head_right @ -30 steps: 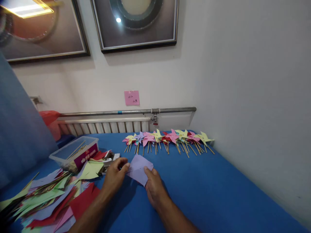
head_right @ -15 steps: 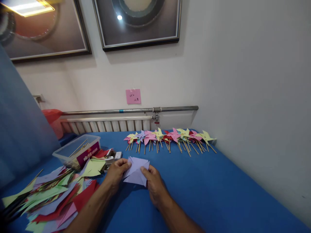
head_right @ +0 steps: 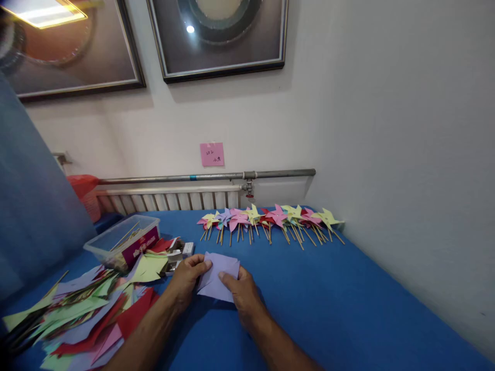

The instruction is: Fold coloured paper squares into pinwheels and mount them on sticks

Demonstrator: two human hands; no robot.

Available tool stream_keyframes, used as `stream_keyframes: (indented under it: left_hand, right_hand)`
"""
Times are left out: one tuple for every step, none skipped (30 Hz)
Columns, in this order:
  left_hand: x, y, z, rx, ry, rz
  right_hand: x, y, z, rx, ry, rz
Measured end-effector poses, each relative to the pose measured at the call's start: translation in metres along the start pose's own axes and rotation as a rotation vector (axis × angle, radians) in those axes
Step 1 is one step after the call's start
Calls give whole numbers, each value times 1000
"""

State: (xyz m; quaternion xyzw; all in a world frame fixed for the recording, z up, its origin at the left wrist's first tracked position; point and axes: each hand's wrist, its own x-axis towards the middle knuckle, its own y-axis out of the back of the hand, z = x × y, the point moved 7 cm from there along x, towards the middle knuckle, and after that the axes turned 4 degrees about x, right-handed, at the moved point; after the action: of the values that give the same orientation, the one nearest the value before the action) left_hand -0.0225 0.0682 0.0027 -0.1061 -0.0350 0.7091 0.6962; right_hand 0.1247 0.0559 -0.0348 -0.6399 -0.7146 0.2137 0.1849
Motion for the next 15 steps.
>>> stream_keyframes:
  left_hand:
    - [0,1,0,0,-7,6]
    - [1,2,0,-1,-14,12]
    - [1,2,0,-1,-18,18]
    - [2,3,-1,-3,-19,21]
    - [2,4,-1,-5,-17,21]
    - [2,4,-1,-7,-15,21]
    - [2,4,-2,-8,-13,20]
    - [2,3,-2,-11,-10,18]
    - [2,2,-2,-15,-6,14]
    - [1,1,-2,-22,0,8]
    - [0,0,-2,-27,9,1]
    - [-1,-1,-2,-31,17,-4]
    - [-1,-3,-2,-32,24,-7]
    - [-2,-3,-1,-29,26,-6]
    - [-2,-3,0,-20,26,1]
  right_hand:
    - [0,0,1,-2,-3,6]
    - [0,0,0,0,-5,9]
    - [0,-1,0,7,-4,8]
    - [0,-3,-2,18,-2,5]
    - [-1,-4,-4,28,2,-2]
    - [-1,-6,-6,38,7,-10]
    - [-2,-8,-9,48,11,-16]
    - [-2,-9,-10,57,13,-23]
    - [-3,-10,-12,62,12,-28]
    - [-3,-11,-12,65,9,-31]
    - [-2,-11,-12,65,6,-32]
    - [-2,-11,-11,65,4,-27]
    - [-1,-9,-10,65,5,-17]
    - [0,-7,-9,67,9,0]
    - [1,-5,-8,71,14,18]
